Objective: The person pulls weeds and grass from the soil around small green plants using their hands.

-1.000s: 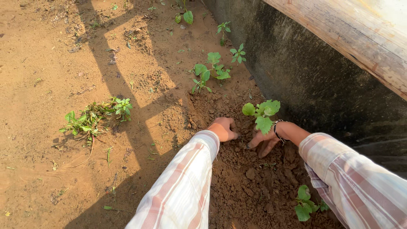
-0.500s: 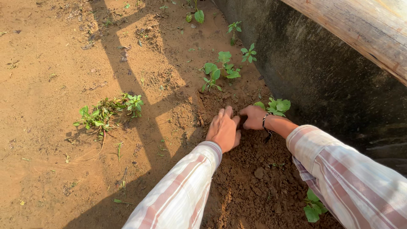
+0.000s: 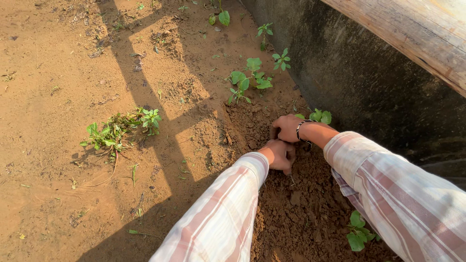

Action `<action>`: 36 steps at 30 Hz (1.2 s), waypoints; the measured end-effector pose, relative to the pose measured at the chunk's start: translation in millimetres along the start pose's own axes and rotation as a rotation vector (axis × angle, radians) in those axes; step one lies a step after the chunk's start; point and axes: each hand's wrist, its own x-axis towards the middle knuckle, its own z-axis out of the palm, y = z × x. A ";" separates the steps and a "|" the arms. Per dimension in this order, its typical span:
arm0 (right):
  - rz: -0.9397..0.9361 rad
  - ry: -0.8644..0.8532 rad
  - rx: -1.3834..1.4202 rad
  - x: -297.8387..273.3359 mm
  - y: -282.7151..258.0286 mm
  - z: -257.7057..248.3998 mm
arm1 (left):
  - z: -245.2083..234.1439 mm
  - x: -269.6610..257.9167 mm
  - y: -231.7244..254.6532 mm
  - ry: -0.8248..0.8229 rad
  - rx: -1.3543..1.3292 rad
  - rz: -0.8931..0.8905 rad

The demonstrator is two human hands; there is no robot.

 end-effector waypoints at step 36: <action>-0.012 0.236 -0.032 -9.3 -73.7 8.6 | -131.1 -47.0 -87.9 0.161 0.101 -0.437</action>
